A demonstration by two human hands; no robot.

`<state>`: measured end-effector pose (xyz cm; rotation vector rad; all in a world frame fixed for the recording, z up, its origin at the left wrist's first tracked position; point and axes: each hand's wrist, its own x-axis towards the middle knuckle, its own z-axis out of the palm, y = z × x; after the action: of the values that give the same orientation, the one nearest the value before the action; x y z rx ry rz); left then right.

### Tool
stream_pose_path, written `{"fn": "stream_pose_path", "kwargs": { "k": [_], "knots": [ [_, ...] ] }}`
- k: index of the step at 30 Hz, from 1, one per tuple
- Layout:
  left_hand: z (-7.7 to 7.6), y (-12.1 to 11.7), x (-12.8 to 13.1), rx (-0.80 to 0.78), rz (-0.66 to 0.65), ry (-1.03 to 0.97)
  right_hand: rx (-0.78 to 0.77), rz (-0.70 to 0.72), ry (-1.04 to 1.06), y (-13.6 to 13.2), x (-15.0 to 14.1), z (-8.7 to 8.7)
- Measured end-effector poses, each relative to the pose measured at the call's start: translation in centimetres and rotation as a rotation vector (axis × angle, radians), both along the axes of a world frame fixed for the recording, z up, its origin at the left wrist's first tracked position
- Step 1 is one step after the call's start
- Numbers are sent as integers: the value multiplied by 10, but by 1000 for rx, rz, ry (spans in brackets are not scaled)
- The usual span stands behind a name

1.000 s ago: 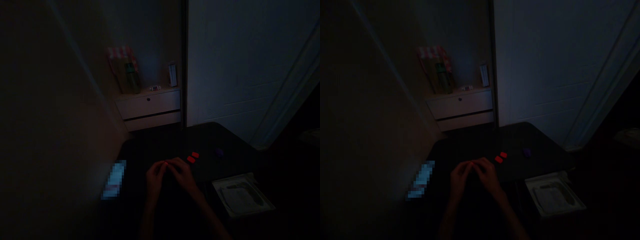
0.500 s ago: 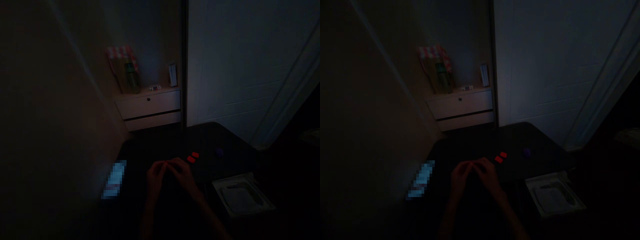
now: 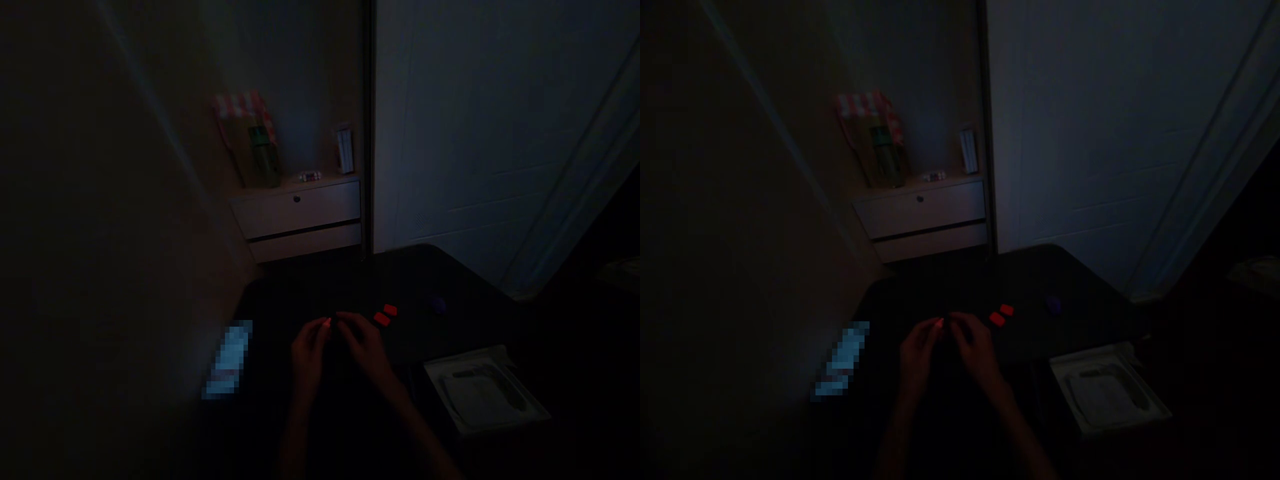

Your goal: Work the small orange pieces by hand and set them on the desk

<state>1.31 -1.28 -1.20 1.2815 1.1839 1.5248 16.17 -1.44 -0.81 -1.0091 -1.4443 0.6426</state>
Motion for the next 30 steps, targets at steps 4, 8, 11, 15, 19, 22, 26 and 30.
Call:
{"fn": "stream_pose_path", "kwargs": {
  "k": [4, 8, 11, 15, 19, 22, 26, 30],
  "knots": [
    [1, 0, -1, 18, -2, 76, 26, 61, -19, 0, 0, 0],
    [9, -2, 0, 25, -1, 168, 44, 119, -32, -1, 0, 4],
    [12, -3, 1, 22, 18, 170, 37, 123, -46, -1, 0, 5],
    [9, -2, 1, 4, -33, 111, 37, 87, -50, -2, 0, 5],
    [7, -2, 2, -10, -54, 91, 38, 84, -62, -2, 0, 5],
    [8, -4, 1, -8, -44, 121, 43, 85, -65, -3, 0, 5],
    [10, -5, 0, 1, -42, 138, 50, 89, -70, -4, 0, 7],
    [12, -5, 1, 13, -40, 123, 43, 90, -66, -6, 0, 9]
  ]
}}
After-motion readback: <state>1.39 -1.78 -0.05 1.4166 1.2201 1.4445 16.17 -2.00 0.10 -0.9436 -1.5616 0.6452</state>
